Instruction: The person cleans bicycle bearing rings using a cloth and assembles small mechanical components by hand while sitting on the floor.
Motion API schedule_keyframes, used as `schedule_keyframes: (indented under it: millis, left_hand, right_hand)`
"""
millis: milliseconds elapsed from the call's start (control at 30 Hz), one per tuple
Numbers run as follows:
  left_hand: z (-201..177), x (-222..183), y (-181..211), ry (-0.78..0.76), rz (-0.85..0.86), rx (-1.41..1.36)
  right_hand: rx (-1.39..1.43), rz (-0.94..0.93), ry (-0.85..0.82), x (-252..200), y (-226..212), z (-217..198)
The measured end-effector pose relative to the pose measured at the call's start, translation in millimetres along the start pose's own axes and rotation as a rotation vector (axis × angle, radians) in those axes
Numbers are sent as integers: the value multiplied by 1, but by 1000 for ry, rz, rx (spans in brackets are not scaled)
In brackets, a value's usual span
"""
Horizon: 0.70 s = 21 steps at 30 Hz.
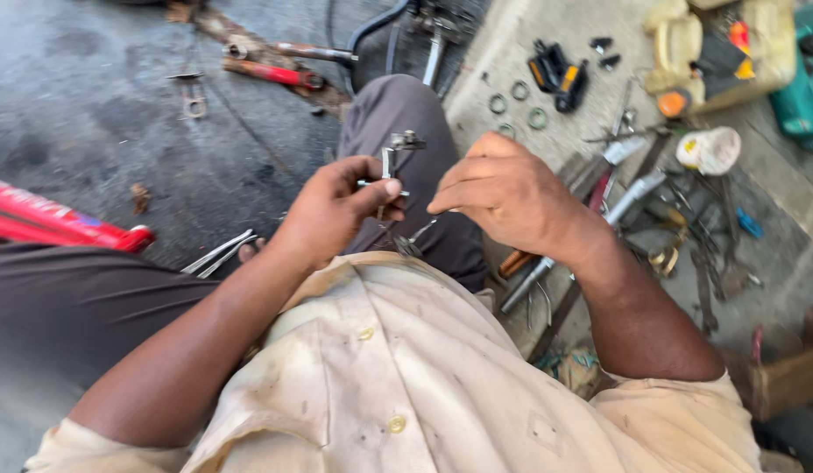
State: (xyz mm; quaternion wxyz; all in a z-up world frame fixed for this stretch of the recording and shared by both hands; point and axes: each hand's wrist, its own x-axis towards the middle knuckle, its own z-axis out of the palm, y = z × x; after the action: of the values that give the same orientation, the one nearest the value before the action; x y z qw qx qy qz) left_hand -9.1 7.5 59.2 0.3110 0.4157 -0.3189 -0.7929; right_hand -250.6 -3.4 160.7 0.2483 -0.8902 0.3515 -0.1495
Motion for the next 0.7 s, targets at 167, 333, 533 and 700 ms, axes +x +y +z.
schedule_keyframes:
  millis: [167, 333, 533, 700]
  left_hand:
    - [-5, -7, 4, 24, -17, 62]
    - [-10, -13, 5, 55, 4, 227]
    - [-17, -10, 9, 10, 19, 220]
    - [-18, -5, 5, -15, -4, 113]
  right_hand:
    - [50, -23, -1, 32, -9, 19]
    - [109, 26, -8, 39, -9, 33]
    - [86, 39, -6, 43, -4, 37]
    - [103, 16, 7, 43, 3, 38]
